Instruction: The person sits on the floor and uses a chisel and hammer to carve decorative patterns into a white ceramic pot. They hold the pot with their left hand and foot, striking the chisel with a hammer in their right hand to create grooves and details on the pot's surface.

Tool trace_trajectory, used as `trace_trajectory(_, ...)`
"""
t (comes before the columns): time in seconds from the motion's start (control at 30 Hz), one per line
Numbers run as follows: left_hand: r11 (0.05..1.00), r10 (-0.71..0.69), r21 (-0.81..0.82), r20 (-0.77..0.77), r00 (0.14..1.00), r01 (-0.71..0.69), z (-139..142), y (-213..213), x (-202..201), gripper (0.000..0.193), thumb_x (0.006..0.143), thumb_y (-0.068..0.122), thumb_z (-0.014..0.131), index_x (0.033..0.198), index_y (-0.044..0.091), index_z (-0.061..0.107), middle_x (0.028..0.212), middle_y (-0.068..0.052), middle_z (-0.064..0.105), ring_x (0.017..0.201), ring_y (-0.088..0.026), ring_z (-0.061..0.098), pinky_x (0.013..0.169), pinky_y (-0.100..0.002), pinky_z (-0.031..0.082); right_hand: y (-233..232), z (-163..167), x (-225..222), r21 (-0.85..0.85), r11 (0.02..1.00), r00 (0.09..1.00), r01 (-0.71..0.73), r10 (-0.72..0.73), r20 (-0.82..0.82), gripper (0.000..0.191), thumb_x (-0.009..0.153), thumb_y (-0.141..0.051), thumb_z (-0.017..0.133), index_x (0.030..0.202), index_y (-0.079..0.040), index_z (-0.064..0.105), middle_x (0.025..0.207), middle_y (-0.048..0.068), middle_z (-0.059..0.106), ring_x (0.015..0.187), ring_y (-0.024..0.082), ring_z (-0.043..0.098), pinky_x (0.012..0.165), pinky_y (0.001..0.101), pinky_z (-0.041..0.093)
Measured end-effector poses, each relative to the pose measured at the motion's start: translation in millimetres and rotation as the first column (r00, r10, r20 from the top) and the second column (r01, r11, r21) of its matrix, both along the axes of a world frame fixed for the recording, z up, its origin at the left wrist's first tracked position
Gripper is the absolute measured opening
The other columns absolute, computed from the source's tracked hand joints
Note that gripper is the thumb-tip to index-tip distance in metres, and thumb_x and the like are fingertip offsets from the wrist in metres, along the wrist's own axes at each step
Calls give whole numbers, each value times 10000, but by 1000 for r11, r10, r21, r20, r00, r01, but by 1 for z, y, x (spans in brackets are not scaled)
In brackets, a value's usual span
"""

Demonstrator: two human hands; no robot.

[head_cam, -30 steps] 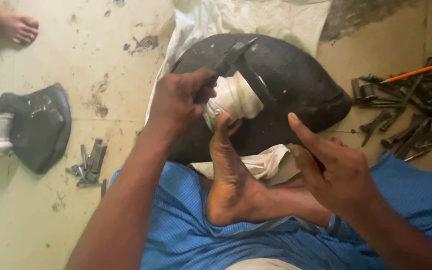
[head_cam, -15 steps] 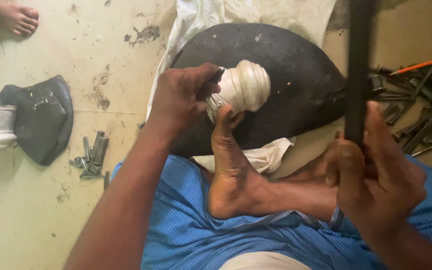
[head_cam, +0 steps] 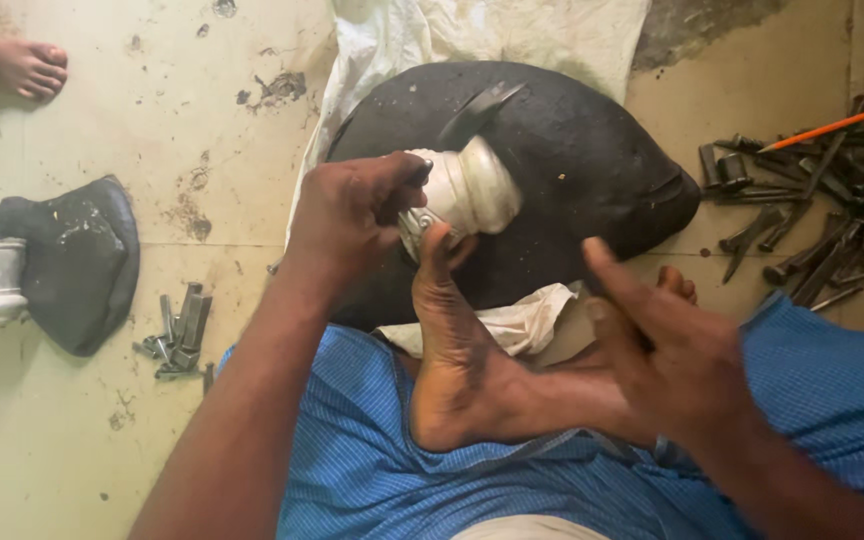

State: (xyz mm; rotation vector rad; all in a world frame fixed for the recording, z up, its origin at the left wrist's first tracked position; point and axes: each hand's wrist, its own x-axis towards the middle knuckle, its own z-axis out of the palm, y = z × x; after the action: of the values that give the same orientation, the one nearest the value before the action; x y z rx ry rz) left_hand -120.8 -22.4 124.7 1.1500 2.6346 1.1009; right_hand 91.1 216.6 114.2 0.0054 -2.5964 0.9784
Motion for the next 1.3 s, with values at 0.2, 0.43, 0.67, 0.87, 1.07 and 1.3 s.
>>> trace_trajectory(0.2, 1000, 20, -23, 18, 1000, -19, 3, -1, 2, 335, 794, 115, 838, 1099, 59, 713, 869, -94, 750, 748, -232, 748, 659, -337, 564, 1, -5, 9, -178, 978, 992, 109, -94, 89, 495, 955, -62, 623, 1447, -84, 566, 846, 93, 676, 644, 139, 647, 649, 287, 546)
trace_trajectory(0.43, 999, 5, -53, -17, 1000, -6, 1, -1, 3, 334, 784, 54, 799, 1107, 62, 712, 904, -87, 763, 809, -232, 761, 706, -328, 583, 2, -19, 13, -531, 835, 987, 142, -161, 10, 448, 1026, -94, 591, 1463, -96, 493, 851, 64, 711, 642, 86, 638, 620, 230, 557)
trace_trajectory(0.67, 999, -45, -6, -37, 998, 45, 1, -1, 4, 326, 795, 90, 825, 1097, 49, 708, 908, -97, 752, 816, -250, 756, 716, -338, 585, -2, -12, 11, -94, 992, 991, 79, -68, 115, 475, 932, -11, 669, 1404, 13, 631, 688, 117, 614, 558, 143, 586, 595, 301, 529)
trace_trajectory(0.87, 999, -22, -28, -20, 1000, 22, 0, -2, 6, 300, 800, 81, 811, 1083, 53, 713, 911, -93, 753, 819, -247, 758, 718, -340, 590, -6, -11, 9, -280, 955, 995, 101, -95, 35, 459, 972, -63, 617, 1412, 45, 543, 739, 42, 646, 590, 88, 591, 578, 252, 520)
trace_trajectory(1.07, 999, -20, -43, -52, 998, 18, 1, -2, 8, 324, 808, 107, 839, 1106, 60, 721, 894, -96, 749, 801, -266, 742, 701, -357, 578, -5, -16, 12, -344, 929, 990, 134, -140, 7, 405, 1051, -43, 606, 1449, 12, 553, 1072, 142, 676, 799, 154, 641, 666, 275, 534)
trace_trajectory(1.3, 998, -48, -33, -79, 996, 45, 0, -2, 8, 294, 816, 79, 795, 1101, 75, 725, 904, -96, 750, 828, -272, 742, 716, -364, 581, -7, -25, 18, -64, 998, 999, 12, -10, 32, 538, 925, -50, 707, 1444, -84, 570, 761, 96, 625, 606, 143, 595, 595, 324, 513)
